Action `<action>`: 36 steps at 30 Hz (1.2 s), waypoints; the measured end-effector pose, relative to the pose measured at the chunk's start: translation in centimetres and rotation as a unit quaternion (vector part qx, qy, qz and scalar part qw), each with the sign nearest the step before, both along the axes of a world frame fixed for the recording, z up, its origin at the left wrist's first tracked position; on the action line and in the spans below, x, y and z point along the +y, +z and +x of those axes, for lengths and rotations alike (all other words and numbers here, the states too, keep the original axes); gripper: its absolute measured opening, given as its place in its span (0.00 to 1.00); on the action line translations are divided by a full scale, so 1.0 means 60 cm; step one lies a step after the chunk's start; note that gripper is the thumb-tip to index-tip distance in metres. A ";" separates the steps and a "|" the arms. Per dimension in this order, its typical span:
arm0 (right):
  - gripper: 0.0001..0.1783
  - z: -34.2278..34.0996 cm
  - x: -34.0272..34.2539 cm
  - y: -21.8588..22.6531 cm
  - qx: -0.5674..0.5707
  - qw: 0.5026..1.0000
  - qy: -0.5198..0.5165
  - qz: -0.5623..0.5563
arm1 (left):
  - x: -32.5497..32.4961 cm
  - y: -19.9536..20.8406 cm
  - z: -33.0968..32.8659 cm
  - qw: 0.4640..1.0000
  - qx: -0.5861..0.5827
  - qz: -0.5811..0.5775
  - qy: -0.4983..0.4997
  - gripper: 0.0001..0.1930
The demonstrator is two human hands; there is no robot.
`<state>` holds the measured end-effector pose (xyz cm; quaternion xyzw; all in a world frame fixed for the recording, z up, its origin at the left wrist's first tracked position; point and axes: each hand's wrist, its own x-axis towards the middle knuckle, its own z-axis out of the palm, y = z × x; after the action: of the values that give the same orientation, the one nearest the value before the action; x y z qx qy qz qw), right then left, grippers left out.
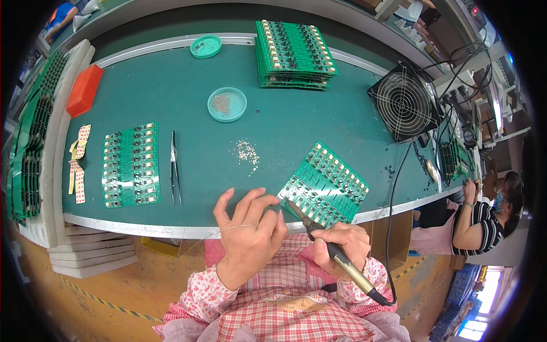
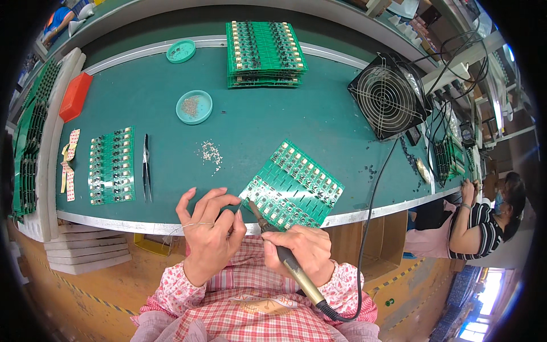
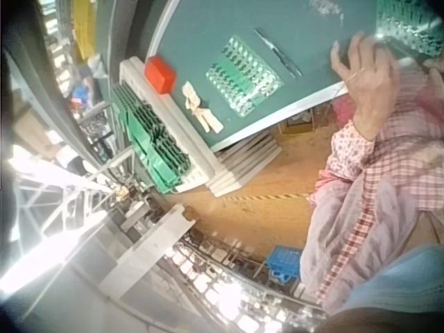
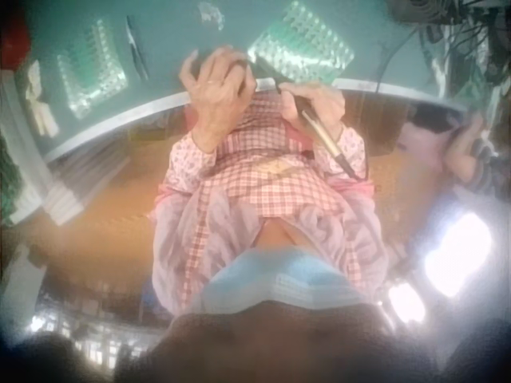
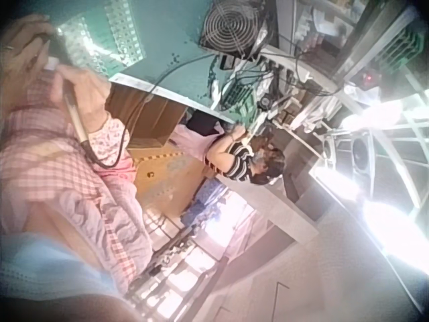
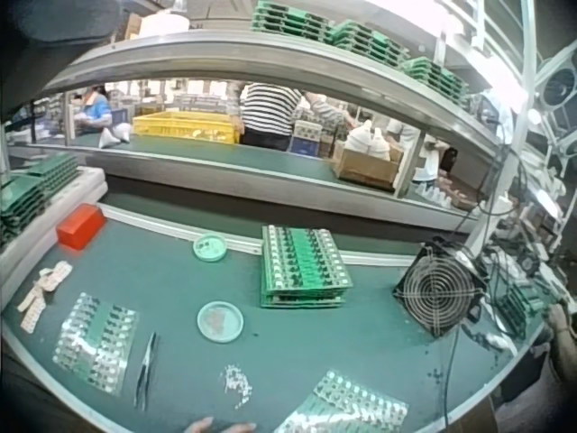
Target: The person solders components onto small green circuit boards using a soldering iron and solder wire, with tweezers to position the components and a cooling fan to dissipate heat.
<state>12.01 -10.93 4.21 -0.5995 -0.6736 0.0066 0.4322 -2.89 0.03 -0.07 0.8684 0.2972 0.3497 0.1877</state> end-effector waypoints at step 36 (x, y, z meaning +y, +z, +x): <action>0.21 0.065 -0.001 -0.049 -0.052 0.987 -0.153 -0.017 | -0.002 0.011 0.001 1.000 0.014 0.006 -0.010 0.09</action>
<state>15.91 -10.99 1.27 -0.7025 -0.5953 -0.0793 0.3818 -2.81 -0.11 0.61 0.8770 0.2892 0.3379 0.1818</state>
